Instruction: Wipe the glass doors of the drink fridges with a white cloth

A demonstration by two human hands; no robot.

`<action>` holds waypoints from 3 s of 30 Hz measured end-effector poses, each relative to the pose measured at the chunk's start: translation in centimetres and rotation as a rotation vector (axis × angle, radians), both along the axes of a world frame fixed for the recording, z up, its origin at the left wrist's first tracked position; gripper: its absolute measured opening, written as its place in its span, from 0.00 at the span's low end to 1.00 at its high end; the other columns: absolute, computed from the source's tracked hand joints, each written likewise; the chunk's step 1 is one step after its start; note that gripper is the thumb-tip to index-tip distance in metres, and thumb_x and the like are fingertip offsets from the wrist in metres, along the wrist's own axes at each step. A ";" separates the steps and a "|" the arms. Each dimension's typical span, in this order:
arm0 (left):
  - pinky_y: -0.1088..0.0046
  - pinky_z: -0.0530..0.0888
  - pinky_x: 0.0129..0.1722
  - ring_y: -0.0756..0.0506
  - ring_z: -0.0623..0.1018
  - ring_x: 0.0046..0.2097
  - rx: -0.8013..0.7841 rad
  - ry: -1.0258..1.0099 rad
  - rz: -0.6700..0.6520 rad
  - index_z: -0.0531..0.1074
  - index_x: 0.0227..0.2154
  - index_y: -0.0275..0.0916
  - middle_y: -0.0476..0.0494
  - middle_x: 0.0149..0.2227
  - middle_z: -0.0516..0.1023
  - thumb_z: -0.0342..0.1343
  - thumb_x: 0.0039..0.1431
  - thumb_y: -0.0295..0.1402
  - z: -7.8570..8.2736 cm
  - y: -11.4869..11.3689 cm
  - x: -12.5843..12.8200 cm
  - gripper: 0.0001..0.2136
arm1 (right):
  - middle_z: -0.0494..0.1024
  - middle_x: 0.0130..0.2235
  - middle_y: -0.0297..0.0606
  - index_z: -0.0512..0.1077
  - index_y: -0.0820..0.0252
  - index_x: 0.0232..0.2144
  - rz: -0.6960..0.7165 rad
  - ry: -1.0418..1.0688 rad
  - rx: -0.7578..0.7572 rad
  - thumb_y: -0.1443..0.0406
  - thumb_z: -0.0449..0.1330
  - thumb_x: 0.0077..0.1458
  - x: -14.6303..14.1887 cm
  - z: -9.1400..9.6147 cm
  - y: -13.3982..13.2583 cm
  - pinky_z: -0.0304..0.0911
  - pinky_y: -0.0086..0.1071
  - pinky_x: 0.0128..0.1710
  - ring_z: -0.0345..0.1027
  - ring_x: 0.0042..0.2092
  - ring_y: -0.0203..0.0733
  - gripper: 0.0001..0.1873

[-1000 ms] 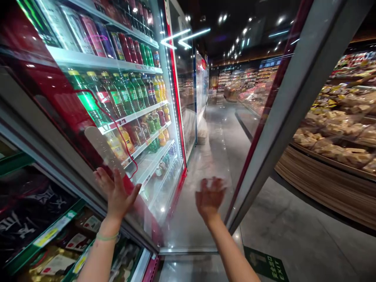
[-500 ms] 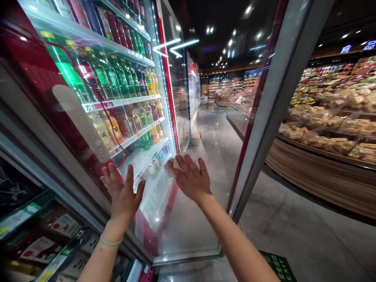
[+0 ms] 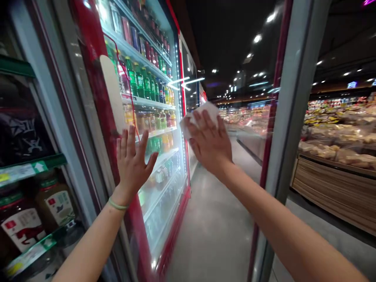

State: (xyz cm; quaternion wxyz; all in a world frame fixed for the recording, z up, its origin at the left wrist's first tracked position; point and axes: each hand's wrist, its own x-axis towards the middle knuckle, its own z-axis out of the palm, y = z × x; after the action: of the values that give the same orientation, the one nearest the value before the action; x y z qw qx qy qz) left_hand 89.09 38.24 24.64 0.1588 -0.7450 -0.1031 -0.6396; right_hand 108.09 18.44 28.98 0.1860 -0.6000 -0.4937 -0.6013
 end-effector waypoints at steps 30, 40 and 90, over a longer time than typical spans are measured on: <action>0.51 0.57 0.71 0.35 0.61 0.72 0.183 -0.081 0.073 0.54 0.71 0.37 0.32 0.69 0.64 0.53 0.68 0.35 -4.6 4.3 -3.4 0.31 | 0.50 0.75 0.29 0.38 0.43 0.74 0.097 -0.217 -0.118 0.61 0.48 0.72 -3.7 3.5 6.8 0.41 0.51 0.75 0.41 0.75 0.45 0.35; 0.52 0.59 0.70 0.36 0.61 0.72 0.173 -0.073 0.068 0.52 0.72 0.39 0.33 0.69 0.64 0.53 0.69 0.36 -5.6 4.5 -4.0 0.31 | 0.54 0.74 0.32 0.47 0.47 0.73 0.091 -0.281 -0.144 0.58 0.42 0.73 -6.9 6.6 9.2 0.40 0.52 0.75 0.41 0.76 0.44 0.30; 0.50 0.68 0.66 0.33 0.67 0.68 0.183 -0.046 -0.033 0.62 0.67 0.40 0.32 0.63 0.71 0.61 0.65 0.41 -12.8 4.0 -6.9 0.31 | 0.54 0.73 0.18 0.48 0.36 0.72 0.057 -0.309 -0.513 0.55 0.48 0.73 -10.7 4.0 5.1 0.40 0.49 0.77 0.45 0.75 0.41 0.29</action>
State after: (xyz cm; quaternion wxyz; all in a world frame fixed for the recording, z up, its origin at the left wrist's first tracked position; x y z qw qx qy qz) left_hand 82.22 42.20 11.84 0.2134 -0.7142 -0.0355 -0.6657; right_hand 97.35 23.58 32.99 -0.0325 -0.5146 -0.6687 -0.5357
